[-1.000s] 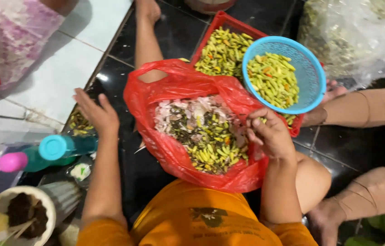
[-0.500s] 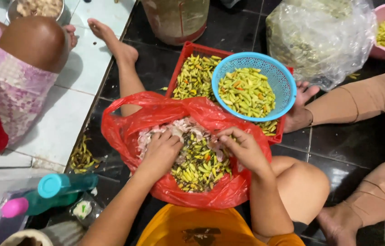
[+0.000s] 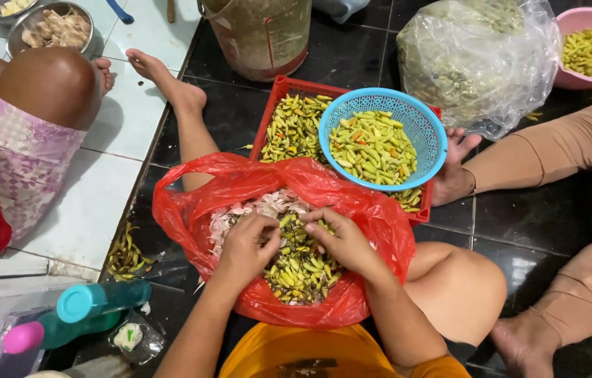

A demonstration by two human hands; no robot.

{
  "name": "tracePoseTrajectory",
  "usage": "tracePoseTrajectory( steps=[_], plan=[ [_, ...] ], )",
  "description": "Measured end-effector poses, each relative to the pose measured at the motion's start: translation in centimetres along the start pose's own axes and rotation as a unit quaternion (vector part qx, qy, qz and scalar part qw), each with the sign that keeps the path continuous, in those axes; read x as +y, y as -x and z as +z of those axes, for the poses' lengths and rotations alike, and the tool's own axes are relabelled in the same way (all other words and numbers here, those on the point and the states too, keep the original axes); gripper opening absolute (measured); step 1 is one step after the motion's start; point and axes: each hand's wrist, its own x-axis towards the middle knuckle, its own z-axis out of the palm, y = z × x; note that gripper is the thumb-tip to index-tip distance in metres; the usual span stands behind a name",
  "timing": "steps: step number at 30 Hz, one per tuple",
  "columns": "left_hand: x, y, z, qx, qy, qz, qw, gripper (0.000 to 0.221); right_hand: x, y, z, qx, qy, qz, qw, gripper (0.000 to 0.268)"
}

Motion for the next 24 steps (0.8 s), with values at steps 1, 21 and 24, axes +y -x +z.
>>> tracePoseTrajectory(
  steps=[1,21,24],
  plan=[
    [0.6,0.0,0.4,0.0,-0.001,0.002,1.0,0.007,0.1,-0.3,0.3,0.001,0.0,-0.002,1.0,0.022],
    [0.7,0.9,1.9,0.024,0.29,-0.201,0.936,0.011,1.3,-1.0,0.2,-0.008,-0.325,0.082,0.942,0.022],
    [0.0,-0.3,1.4,-0.036,0.013,-0.103,0.994,0.038,0.5,-1.3,-1.4,0.012,-0.349,0.065,0.935,0.016]
  ],
)
